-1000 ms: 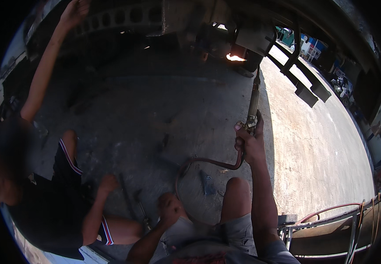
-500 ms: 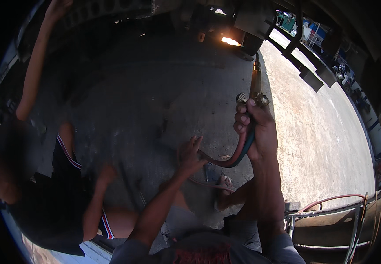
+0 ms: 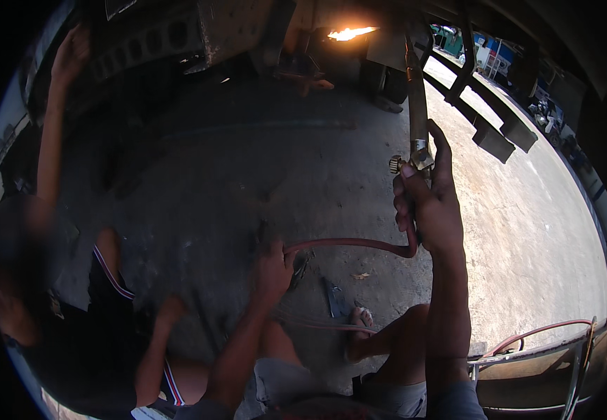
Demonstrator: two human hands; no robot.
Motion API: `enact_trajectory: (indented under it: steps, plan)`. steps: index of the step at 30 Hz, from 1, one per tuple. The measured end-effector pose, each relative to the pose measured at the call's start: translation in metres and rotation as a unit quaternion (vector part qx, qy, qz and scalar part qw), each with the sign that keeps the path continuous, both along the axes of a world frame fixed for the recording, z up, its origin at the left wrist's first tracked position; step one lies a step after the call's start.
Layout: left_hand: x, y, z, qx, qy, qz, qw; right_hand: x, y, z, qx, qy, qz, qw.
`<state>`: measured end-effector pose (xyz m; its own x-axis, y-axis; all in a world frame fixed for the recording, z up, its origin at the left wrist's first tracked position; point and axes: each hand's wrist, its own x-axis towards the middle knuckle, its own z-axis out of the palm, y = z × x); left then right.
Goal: The person uses a handheld torch to heat a metal component under a vehicle chassis. A second person assists by holding a metal bar near the heated area. The camera wearer adjusts the torch and continues applying heat to the same spot.
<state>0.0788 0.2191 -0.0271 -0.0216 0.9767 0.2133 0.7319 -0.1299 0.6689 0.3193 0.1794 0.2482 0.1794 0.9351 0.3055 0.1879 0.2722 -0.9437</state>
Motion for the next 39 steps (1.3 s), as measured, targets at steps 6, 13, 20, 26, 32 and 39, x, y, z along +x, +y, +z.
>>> enact_trajectory:
  steps: [6, 13, 20, 26, 32, 39]
  plan:
    - [0.08, -0.078, -0.02, -0.214, -0.021, -0.206, 0.955, 0.0, 0.017, -0.008, 0.067, 0.008, 0.016, 0.998]
    - [0.095, -0.064, -0.058, -0.05, 0.249, -0.369, 0.894, -0.009, 0.021, -0.014, 0.065, -0.02, -0.034, 0.997]
    - [0.057, 0.014, 0.251, 0.029, -0.174, -0.13, 0.976, -0.008, 0.035, -0.035, 0.108, -0.161, -0.071, 0.978]
    - [0.091, 0.083, 0.286, 0.047, -0.321, -0.183, 0.928, -0.009, 0.048, -0.061, 0.14, -0.309, -0.072, 0.938]
    - [0.095, 0.101, 0.267, 0.053, -0.405, -0.216, 0.887, -0.014, 0.04, -0.058, 0.086, -0.294, 0.003, 0.952]
    - [0.085, 0.091, 0.274, 0.076, -0.416, -0.19, 0.886, -0.016, 0.019, -0.041, 0.128, -0.229, 0.058, 0.963]
